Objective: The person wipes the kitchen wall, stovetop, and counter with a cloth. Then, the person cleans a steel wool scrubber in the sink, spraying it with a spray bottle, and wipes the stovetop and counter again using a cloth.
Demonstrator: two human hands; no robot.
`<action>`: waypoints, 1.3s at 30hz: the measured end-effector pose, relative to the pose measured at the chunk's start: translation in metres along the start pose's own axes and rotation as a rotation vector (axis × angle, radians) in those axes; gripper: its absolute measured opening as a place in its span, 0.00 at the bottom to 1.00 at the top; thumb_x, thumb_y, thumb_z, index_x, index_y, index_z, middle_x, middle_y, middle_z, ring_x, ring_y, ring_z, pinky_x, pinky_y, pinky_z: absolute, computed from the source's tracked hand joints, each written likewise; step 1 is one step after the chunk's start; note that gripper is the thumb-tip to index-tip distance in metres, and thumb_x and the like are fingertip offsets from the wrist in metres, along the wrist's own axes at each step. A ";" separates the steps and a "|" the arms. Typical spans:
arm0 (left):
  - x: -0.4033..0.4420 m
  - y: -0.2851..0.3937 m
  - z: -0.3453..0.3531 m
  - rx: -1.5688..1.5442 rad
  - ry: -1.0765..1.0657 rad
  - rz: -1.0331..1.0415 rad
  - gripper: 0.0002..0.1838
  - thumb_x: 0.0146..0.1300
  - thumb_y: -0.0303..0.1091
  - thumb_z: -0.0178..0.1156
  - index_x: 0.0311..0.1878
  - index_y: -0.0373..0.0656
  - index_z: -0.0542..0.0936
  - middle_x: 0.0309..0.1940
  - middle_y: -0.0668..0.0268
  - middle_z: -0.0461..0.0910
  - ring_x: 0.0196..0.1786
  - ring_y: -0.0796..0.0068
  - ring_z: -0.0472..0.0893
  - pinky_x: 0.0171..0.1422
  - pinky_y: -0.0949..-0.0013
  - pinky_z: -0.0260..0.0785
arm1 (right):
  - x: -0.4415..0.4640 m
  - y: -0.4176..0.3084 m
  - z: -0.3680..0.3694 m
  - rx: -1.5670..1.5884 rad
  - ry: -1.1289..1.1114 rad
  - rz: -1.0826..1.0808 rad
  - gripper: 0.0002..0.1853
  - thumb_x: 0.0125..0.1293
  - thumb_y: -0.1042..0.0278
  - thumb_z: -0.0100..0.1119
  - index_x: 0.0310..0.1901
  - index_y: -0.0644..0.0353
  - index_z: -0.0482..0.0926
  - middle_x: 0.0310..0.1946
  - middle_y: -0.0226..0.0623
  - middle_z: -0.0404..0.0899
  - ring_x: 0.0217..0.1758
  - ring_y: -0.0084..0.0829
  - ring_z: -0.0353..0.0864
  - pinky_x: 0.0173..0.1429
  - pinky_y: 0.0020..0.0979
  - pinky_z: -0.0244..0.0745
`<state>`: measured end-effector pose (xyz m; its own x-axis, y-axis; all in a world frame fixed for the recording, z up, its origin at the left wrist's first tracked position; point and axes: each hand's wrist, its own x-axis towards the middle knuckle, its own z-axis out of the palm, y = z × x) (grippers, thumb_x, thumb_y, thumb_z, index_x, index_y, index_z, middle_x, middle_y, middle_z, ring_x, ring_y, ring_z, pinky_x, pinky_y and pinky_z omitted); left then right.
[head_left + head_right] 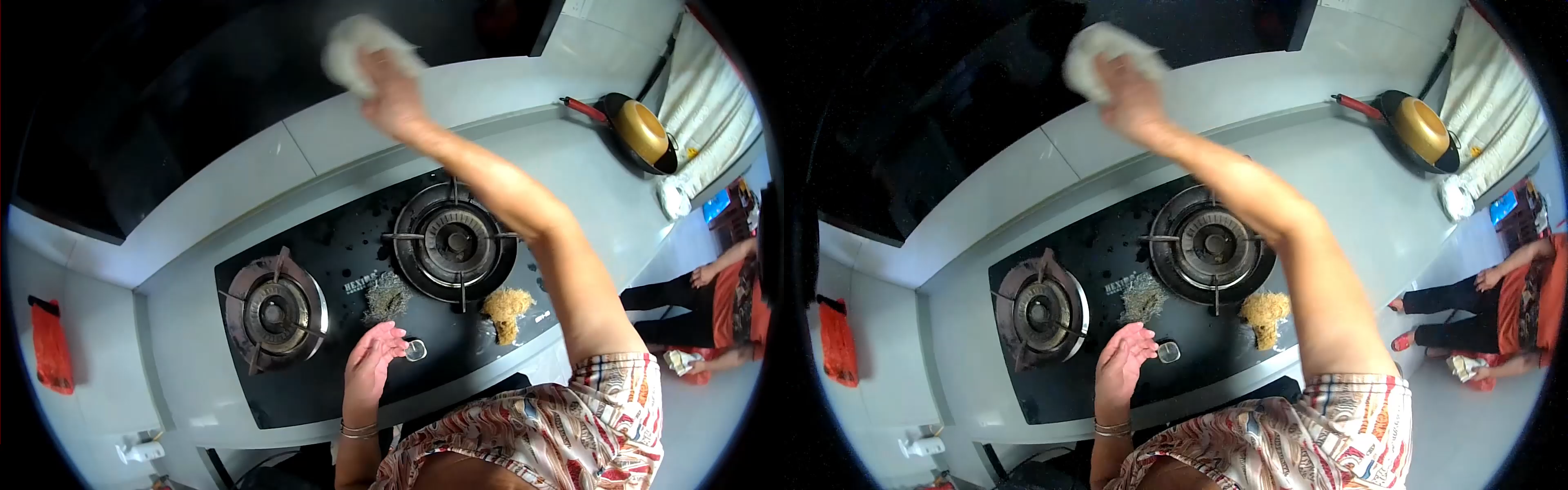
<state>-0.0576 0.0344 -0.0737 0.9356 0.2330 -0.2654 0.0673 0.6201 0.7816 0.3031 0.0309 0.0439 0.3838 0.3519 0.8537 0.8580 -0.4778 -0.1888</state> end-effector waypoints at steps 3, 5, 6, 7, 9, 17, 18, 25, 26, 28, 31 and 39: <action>-0.008 0.003 -0.010 -0.033 0.008 0.036 0.19 0.67 0.35 0.43 0.55 0.31 0.66 0.45 0.52 0.74 0.44 0.63 0.76 0.49 0.63 0.68 | 0.014 -0.078 0.008 0.252 -0.367 0.071 0.39 0.44 0.72 0.58 0.63 0.53 0.58 0.58 0.49 0.63 0.62 0.44 0.63 0.60 0.43 0.62; -0.011 0.010 -0.006 -0.019 0.010 0.041 0.19 0.67 0.35 0.43 0.55 0.31 0.66 0.45 0.53 0.74 0.44 0.63 0.75 0.49 0.63 0.68 | 0.010 -0.105 0.056 0.179 -0.078 -0.098 0.35 0.46 0.72 0.55 0.61 0.52 0.60 0.53 0.46 0.66 0.55 0.43 0.69 0.55 0.42 0.66; -0.011 0.014 -0.005 -0.021 -0.010 0.064 0.19 0.67 0.36 0.43 0.55 0.32 0.66 0.45 0.53 0.74 0.43 0.63 0.75 0.48 0.63 0.68 | 0.016 -0.121 0.048 0.272 -0.237 -0.068 0.33 0.47 0.72 0.54 0.60 0.53 0.62 0.52 0.46 0.67 0.54 0.43 0.70 0.54 0.40 0.67; -0.011 0.017 -0.004 -0.023 -0.030 0.091 0.20 0.67 0.37 0.44 0.55 0.32 0.66 0.44 0.53 0.74 0.43 0.63 0.75 0.48 0.63 0.68 | 0.022 -0.135 0.038 0.368 -0.393 -0.042 0.31 0.48 0.72 0.52 0.59 0.53 0.63 0.51 0.46 0.67 0.53 0.43 0.71 0.53 0.39 0.68; -0.010 0.025 0.000 0.027 -0.033 0.117 0.24 0.67 0.43 0.44 0.57 0.32 0.64 0.45 0.53 0.73 0.44 0.63 0.75 0.49 0.64 0.68 | 0.036 -0.138 0.019 0.370 -0.370 -0.108 0.27 0.50 0.72 0.52 0.57 0.54 0.67 0.53 0.47 0.68 0.50 0.42 0.75 0.50 0.36 0.72; -0.003 0.060 0.014 0.000 -0.131 0.214 0.24 0.68 0.43 0.42 0.58 0.32 0.62 0.47 0.53 0.73 0.45 0.65 0.75 0.49 0.65 0.68 | 0.012 -0.039 -0.077 2.212 -0.954 0.676 0.22 0.67 0.60 0.44 0.54 0.70 0.64 0.43 0.48 0.76 0.40 0.37 0.81 0.34 0.36 0.83; 0.000 0.065 0.021 0.012 -0.134 0.217 0.24 0.69 0.43 0.41 0.58 0.32 0.62 0.46 0.54 0.73 0.44 0.66 0.75 0.49 0.66 0.68 | 0.005 -0.035 -0.087 2.216 -0.908 0.729 0.22 0.66 0.60 0.45 0.54 0.70 0.64 0.44 0.48 0.76 0.43 0.37 0.80 0.40 0.37 0.81; 0.042 0.070 0.051 -0.180 -0.228 0.179 0.30 0.69 0.52 0.35 0.61 0.34 0.59 0.51 0.52 0.70 0.49 0.62 0.73 0.50 0.62 0.68 | -0.023 -0.036 -0.130 2.375 -0.836 0.866 0.24 0.65 0.61 0.48 0.56 0.71 0.64 0.50 0.50 0.73 0.52 0.38 0.76 0.57 0.38 0.72; 0.050 0.070 0.054 -0.241 -0.277 0.181 0.34 0.66 0.58 0.33 0.63 0.37 0.57 0.54 0.52 0.68 0.52 0.59 0.72 0.53 0.59 0.67 | -0.025 -0.038 -0.132 2.362 -0.873 0.871 0.23 0.64 0.61 0.49 0.55 0.70 0.65 0.49 0.50 0.73 0.51 0.38 0.76 0.56 0.38 0.73; 0.056 0.076 0.068 -0.427 -0.334 0.196 0.38 0.63 0.63 0.34 0.65 0.40 0.55 0.60 0.53 0.62 0.59 0.55 0.66 0.59 0.51 0.61 | -0.020 -0.048 -0.138 2.364 -0.941 0.857 0.22 0.64 0.61 0.50 0.54 0.70 0.67 0.49 0.49 0.74 0.51 0.38 0.76 0.54 0.37 0.73; 0.053 0.087 0.087 -0.532 -0.371 0.313 0.44 0.59 0.67 0.34 0.68 0.42 0.47 0.66 0.54 0.53 0.66 0.51 0.58 0.62 0.43 0.57 | -0.009 -0.068 -0.142 0.745 -0.916 0.163 0.19 0.57 0.65 0.57 0.49 0.64 0.73 0.37 0.44 0.79 0.36 0.35 0.81 0.39 0.35 0.78; 0.048 0.083 0.045 -0.623 -0.138 0.437 0.31 0.62 0.61 0.42 0.62 0.51 0.61 0.59 0.63 0.65 0.63 0.61 0.63 0.67 0.54 0.54 | -0.078 -0.141 -0.127 0.424 -0.850 -0.711 0.30 0.52 0.67 0.60 0.59 0.58 0.66 0.60 0.54 0.61 0.66 0.51 0.56 0.54 0.41 0.71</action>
<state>0.0085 0.0636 0.0040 0.8697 0.4836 0.0986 -0.4873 0.8097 0.3268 0.1086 -0.0318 0.0655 -0.2582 0.9288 0.2658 0.9535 0.2893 -0.0849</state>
